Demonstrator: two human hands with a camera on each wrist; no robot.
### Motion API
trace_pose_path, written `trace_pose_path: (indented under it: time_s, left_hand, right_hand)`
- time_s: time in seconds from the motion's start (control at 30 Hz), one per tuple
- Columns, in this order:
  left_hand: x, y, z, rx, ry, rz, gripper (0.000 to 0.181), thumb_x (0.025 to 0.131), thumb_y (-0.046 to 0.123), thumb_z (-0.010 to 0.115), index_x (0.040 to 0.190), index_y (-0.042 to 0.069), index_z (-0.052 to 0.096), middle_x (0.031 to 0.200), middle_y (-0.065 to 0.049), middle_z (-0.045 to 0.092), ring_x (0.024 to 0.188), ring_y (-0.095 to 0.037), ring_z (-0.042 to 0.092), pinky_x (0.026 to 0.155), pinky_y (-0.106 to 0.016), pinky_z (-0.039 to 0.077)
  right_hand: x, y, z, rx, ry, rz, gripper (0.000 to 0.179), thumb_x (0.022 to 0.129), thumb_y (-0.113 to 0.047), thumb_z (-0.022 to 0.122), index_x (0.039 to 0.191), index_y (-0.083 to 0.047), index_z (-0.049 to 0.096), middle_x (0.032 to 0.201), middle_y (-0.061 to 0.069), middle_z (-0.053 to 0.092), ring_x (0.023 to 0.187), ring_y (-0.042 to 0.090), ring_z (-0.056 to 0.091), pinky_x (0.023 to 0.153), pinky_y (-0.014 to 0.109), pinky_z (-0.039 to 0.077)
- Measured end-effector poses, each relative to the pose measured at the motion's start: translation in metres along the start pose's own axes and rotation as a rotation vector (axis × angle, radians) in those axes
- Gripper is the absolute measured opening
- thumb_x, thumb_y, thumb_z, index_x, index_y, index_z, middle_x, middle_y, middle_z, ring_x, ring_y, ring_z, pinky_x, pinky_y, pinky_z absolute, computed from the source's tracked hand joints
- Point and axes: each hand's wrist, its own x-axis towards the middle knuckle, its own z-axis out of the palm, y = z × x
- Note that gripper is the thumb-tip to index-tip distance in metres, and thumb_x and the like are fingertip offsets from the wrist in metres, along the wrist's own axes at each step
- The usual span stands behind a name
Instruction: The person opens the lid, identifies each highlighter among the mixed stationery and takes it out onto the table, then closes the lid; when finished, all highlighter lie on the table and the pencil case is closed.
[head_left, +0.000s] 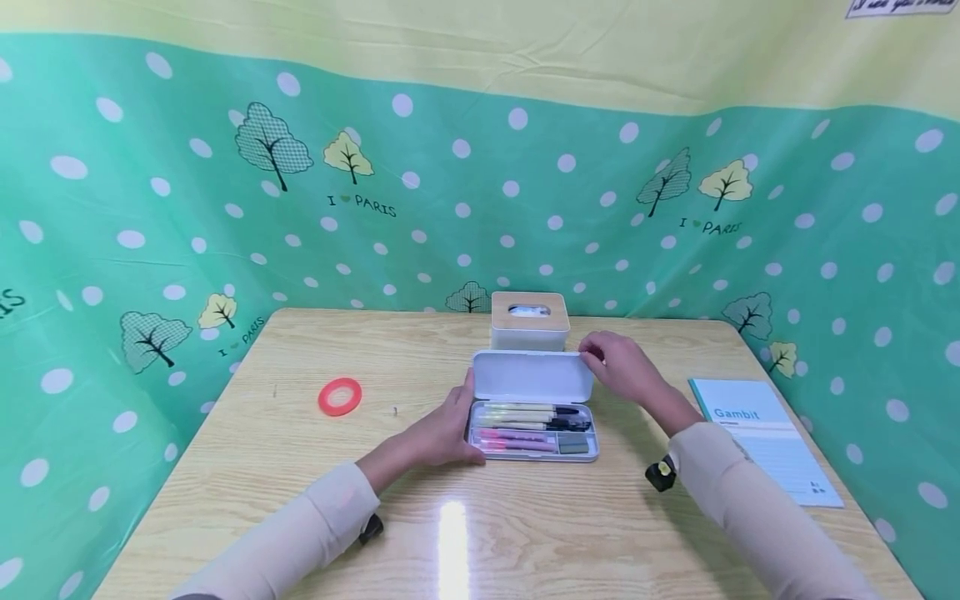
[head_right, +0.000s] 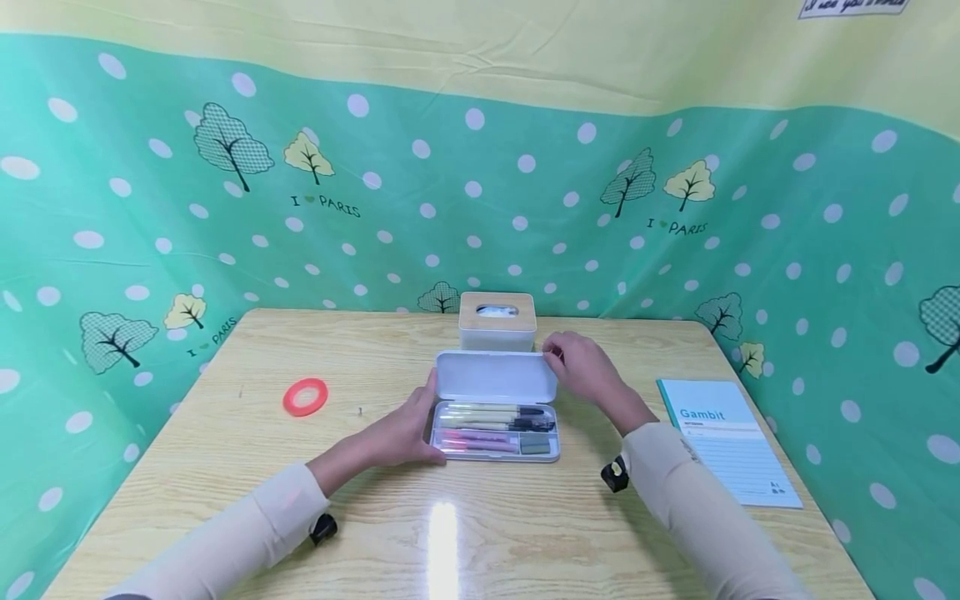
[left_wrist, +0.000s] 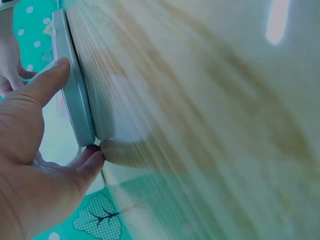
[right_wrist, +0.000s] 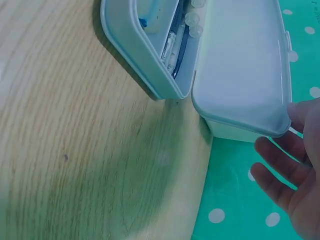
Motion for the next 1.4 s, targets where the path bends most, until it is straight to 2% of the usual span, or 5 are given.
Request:
trace_pose_path:
  time_s: [0.1, 0.37, 0.63, 0.87, 1.4]
  left_hand:
    - [0.0, 0.001, -0.001, 0.022, -0.014, -0.014, 0.144, 0.073, 0.037, 0.092, 0.162, 0.009, -0.018, 0.16, -0.031, 0.025, 0.14, -0.041, 0.045, 0.119, -0.047, 0.039]
    - [0.001, 0.0, -0.001, 0.039, -0.043, -0.035, 0.144, 0.071, 0.041, 0.093, 0.162, 0.01, -0.015, 0.16, -0.029, 0.025, 0.139, -0.041, 0.047, 0.119, -0.046, 0.04]
    - [0.002, 0.001, -0.003, 0.046, -0.05, -0.04, 0.146, 0.07, 0.044, 0.093, 0.163, 0.01, -0.014, 0.16, -0.028, 0.025, 0.139, -0.04, 0.046, 0.119, -0.046, 0.04]
    - [0.004, -0.001, -0.003, 0.053, -0.052, -0.043, 0.148, 0.069, 0.045, 0.093, 0.162, 0.011, -0.016, 0.16, -0.028, 0.025, 0.139, -0.039, 0.046, 0.12, -0.046, 0.039]
    - [0.003, 0.0, -0.003, 0.032, -0.057, -0.062, 0.148, 0.068, 0.044, 0.094, 0.163, 0.013, -0.016, 0.161, -0.027, 0.025, 0.138, -0.04, 0.047, 0.12, -0.046, 0.039]
  right_hand:
    - [0.003, 0.001, 0.0, -0.02, 0.019, 0.012, 0.015, 0.101, -0.02, 0.063, 0.104, -0.009, 0.073, 0.097, 0.007, 0.069, 0.086, 0.021, 0.061, 0.076, 0.038, 0.055]
    - [0.008, 0.008, 0.0, -0.079, -0.015, -0.001, 0.019, 0.102, -0.017, 0.062, 0.113, -0.012, 0.076, 0.105, 0.007, 0.073, 0.094, 0.023, 0.066, 0.083, 0.043, 0.058]
    - [0.001, 0.013, -0.004, -0.083, -0.013, -0.037, 0.023, 0.101, -0.016, 0.061, 0.12, -0.012, 0.074, 0.106, 0.007, 0.073, 0.093, 0.022, 0.066, 0.081, 0.041, 0.058]
    - [-0.01, 0.002, 0.001, -0.061, 0.025, -0.103, 0.02, 0.098, -0.015, 0.067, 0.114, -0.013, 0.077, 0.098, 0.003, 0.072, 0.087, 0.016, 0.066, 0.076, 0.035, 0.06]
    - [-0.024, -0.019, 0.038, -0.034, -0.217, -0.282, 0.025, 0.097, -0.024, 0.07, 0.12, -0.02, 0.077, 0.096, -0.007, 0.071, 0.079, 0.002, 0.056, 0.072, 0.022, 0.054]
